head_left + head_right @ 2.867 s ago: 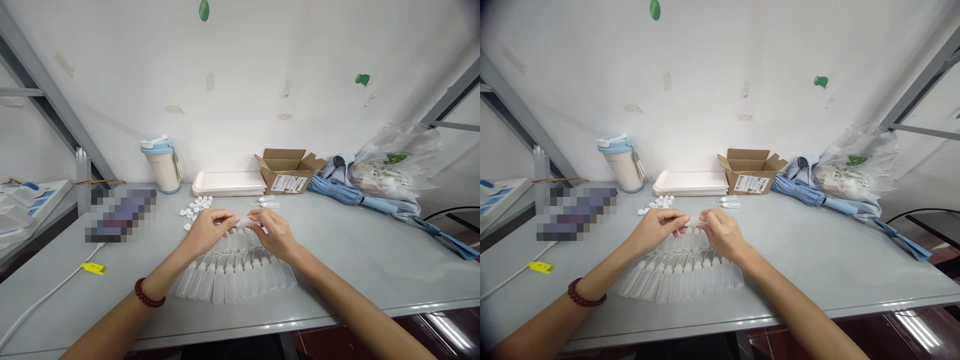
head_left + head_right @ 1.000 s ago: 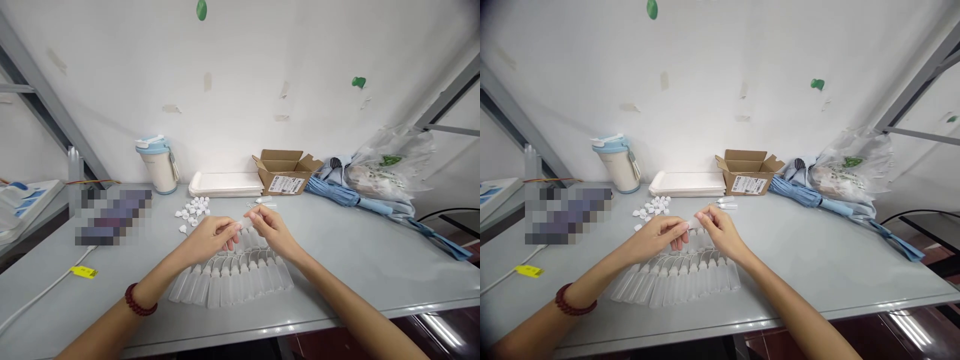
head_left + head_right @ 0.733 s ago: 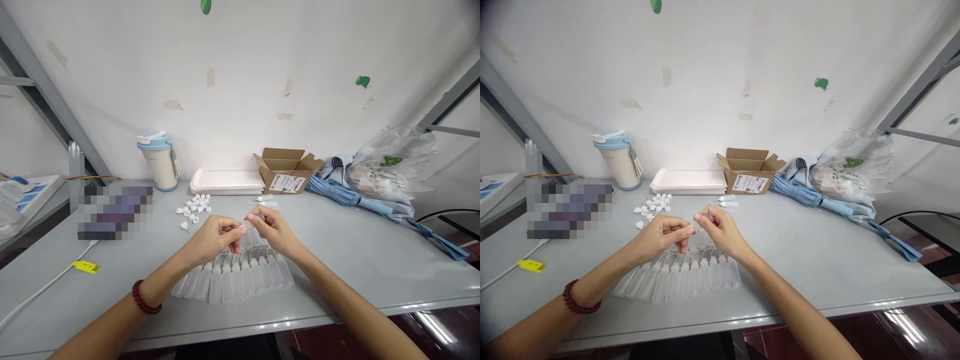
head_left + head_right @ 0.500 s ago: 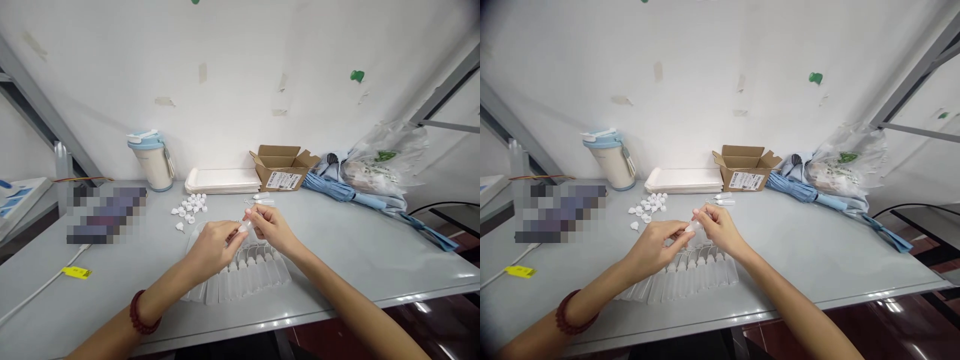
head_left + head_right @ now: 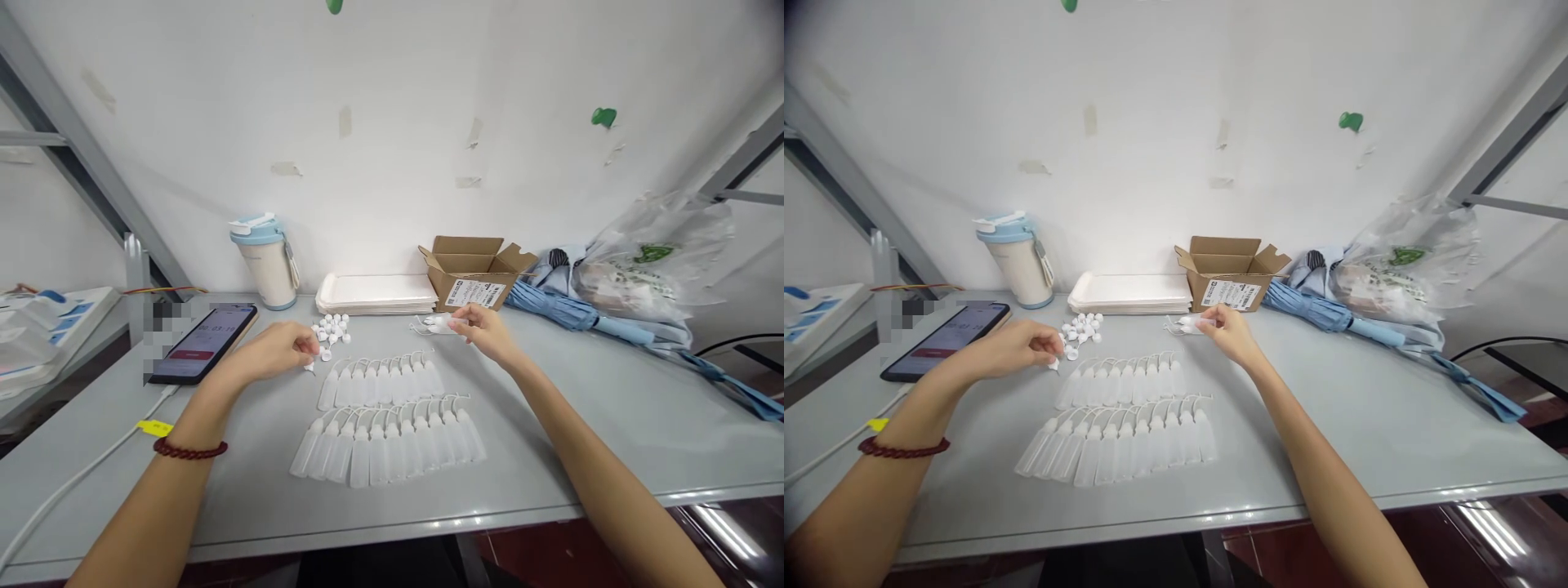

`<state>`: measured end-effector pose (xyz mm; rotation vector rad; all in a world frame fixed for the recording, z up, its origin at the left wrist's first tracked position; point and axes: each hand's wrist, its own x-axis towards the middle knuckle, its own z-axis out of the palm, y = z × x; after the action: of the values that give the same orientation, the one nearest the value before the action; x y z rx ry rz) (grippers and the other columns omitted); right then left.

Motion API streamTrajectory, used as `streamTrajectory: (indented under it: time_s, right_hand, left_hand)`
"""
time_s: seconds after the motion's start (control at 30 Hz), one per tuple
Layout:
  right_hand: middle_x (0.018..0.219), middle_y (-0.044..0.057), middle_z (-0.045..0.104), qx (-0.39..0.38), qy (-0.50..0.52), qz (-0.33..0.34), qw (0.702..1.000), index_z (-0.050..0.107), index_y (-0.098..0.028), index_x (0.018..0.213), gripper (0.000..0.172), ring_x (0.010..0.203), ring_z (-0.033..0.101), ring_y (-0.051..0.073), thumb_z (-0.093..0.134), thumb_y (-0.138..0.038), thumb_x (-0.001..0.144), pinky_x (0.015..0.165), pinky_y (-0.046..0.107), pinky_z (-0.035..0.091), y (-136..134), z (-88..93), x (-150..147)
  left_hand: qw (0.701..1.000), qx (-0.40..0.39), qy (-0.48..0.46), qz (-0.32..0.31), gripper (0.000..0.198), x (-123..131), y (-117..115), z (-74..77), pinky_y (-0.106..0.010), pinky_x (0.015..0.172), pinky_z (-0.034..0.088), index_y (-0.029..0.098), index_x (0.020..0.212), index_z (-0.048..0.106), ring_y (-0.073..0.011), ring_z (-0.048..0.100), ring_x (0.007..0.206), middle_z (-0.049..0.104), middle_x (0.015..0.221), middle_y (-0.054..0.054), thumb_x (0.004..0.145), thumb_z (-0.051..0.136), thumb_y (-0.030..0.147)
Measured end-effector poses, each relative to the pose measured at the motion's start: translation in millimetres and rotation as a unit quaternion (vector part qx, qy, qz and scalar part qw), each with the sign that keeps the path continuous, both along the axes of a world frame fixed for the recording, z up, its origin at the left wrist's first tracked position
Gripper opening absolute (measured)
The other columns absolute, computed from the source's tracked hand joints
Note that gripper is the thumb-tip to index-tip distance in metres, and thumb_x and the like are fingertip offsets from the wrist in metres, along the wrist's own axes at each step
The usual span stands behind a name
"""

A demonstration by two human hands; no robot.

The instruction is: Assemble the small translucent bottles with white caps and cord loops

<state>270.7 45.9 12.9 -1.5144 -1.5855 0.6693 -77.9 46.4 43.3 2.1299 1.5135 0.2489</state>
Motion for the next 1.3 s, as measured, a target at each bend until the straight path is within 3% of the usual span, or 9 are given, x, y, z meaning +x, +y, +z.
streamTrajectory:
  time_s: [0.23, 0.4, 0.8, 1.07, 1.3]
  right_hand:
    - [0.064, 0.0, 0.059, -0.048, -0.052, 0.026, 0.997, 0.057, -0.015, 0.076, 0.027, 0.06, 0.052, 0.014, 0.07, -0.034, 0.061, 0.055, 0.026, 0.04, 6.7, -6.2, 18.3]
    - [0.073, 0.003, 0.064, 0.043, -0.179, 0.039, 0.982, 0.061, -0.015, 0.074, 0.017, 0.072, 0.056, 0.018, 0.07, -0.024, 0.062, 0.063, 0.027, 0.041, 15.6, -24.5, 20.7]
    - [0.098, 0.011, 0.057, 0.158, -0.219, -0.025, 0.962, 0.063, -0.015, 0.089, 0.015, 0.096, 0.052, 0.025, 0.06, -0.013, 0.074, 0.077, 0.035, 0.045, 28.5, -59.8, -3.3]
    - [0.097, 0.01, 0.056, 0.178, -0.241, -0.03, 0.954, 0.063, -0.017, 0.09, 0.017, 0.096, 0.051, 0.025, 0.062, -0.013, 0.073, 0.08, 0.036, 0.044, 26.9, -53.8, 0.7]
    - [0.094, 0.01, 0.06, 0.169, -0.241, -0.018, 0.956, 0.062, -0.016, 0.084, 0.012, 0.093, 0.054, 0.025, 0.061, -0.012, 0.073, 0.077, 0.034, 0.042, 17.8, -31.8, 4.8]
  left_hand:
    - [0.996, -0.051, 0.069, -0.023, 0.03, -4.3, 7.9, -15.1, -0.024, 0.062, 0.041, 0.02, 0.082, 0.066, -0.0197, 0.06, 0.074, 0.064, 0.072, 0.0, 0.057, 0.053, 0.027]
    - [0.995, -0.025, 0.094, -0.023, 0.028, -2.9, 11.5, -22.3, -0.024, 0.061, 0.039, 0.019, 0.081, 0.065, -0.0196, 0.059, 0.074, 0.063, 0.073, -0.001, 0.058, 0.053, 0.027]
    - [0.994, 0.008, 0.11, -0.01, 0.024, -0.6, 10.3, -22.7, -0.026, 0.062, 0.04, 0.018, 0.078, 0.063, -0.0213, 0.059, 0.075, 0.063, 0.077, -0.003, 0.06, 0.051, 0.027]
    - [0.994, -0.005, 0.105, 0.005, 0.022, -0.3, 10.9, -19.6, -0.025, 0.061, 0.04, 0.019, 0.075, 0.063, -0.0194, 0.059, 0.071, 0.063, 0.074, -0.002, 0.059, 0.052, 0.029]
    - [0.996, 0.029, 0.084, 0.023, 0.019, -2.3, 8.3, -14.5, -0.027, 0.062, 0.041, 0.019, 0.072, 0.064, -0.0219, 0.062, 0.071, 0.069, 0.071, -0.003, 0.063, 0.054, 0.034]
